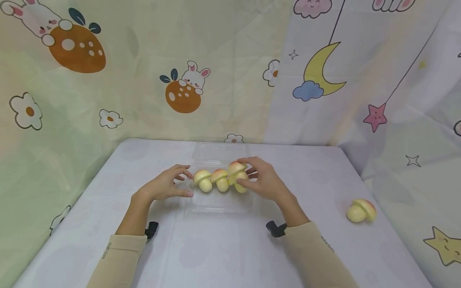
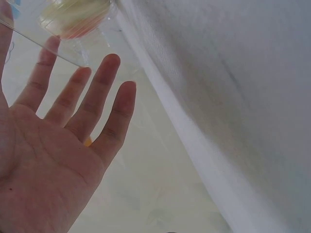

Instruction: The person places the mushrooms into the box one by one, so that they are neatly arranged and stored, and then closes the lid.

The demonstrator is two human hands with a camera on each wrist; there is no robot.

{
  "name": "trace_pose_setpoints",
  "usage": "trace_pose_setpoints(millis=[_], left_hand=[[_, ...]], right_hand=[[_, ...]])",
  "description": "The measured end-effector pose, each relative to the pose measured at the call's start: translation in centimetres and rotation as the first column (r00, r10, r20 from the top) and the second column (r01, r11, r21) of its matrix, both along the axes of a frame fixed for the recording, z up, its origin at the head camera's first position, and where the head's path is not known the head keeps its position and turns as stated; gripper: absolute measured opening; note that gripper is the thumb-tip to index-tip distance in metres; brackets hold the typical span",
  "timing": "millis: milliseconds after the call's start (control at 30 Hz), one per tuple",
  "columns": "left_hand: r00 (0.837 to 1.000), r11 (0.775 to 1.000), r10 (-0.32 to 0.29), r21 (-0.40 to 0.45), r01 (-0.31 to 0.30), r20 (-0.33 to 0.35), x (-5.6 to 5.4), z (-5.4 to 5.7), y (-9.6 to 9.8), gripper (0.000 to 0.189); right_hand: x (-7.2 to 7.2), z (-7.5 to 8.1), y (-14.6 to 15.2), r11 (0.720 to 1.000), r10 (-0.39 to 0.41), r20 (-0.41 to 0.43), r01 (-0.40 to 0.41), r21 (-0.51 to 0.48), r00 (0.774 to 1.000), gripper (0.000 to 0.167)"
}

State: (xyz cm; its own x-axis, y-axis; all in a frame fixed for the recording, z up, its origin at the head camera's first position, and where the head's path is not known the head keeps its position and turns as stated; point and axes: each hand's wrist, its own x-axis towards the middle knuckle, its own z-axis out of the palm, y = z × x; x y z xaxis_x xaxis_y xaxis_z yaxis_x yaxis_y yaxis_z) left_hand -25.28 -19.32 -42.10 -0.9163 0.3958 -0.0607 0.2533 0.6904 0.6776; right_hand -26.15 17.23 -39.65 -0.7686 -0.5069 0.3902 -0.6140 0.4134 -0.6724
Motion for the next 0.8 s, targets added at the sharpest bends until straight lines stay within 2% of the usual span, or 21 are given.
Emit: trace_pose_setpoints(millis=[567, 800], left_hand=[[1.0, 1.0, 0.011, 0.005, -0.011, 0.017, 0.0, 0.3, 0.2, 0.062], [1.0, 1.0, 0.015, 0.005, -0.015, 0.022, 0.1, 0.2, 0.2, 0.061]], right_hand=[[0.3, -0.6, -2.4, 0.999, 0.039, 0.133, -0.041, 0.016, 0.99, 0.058], [0.7, -1.6, -3.1, 0.999, 0.047, 0.13, -0.05, 0.02, 0.99, 0.056]])
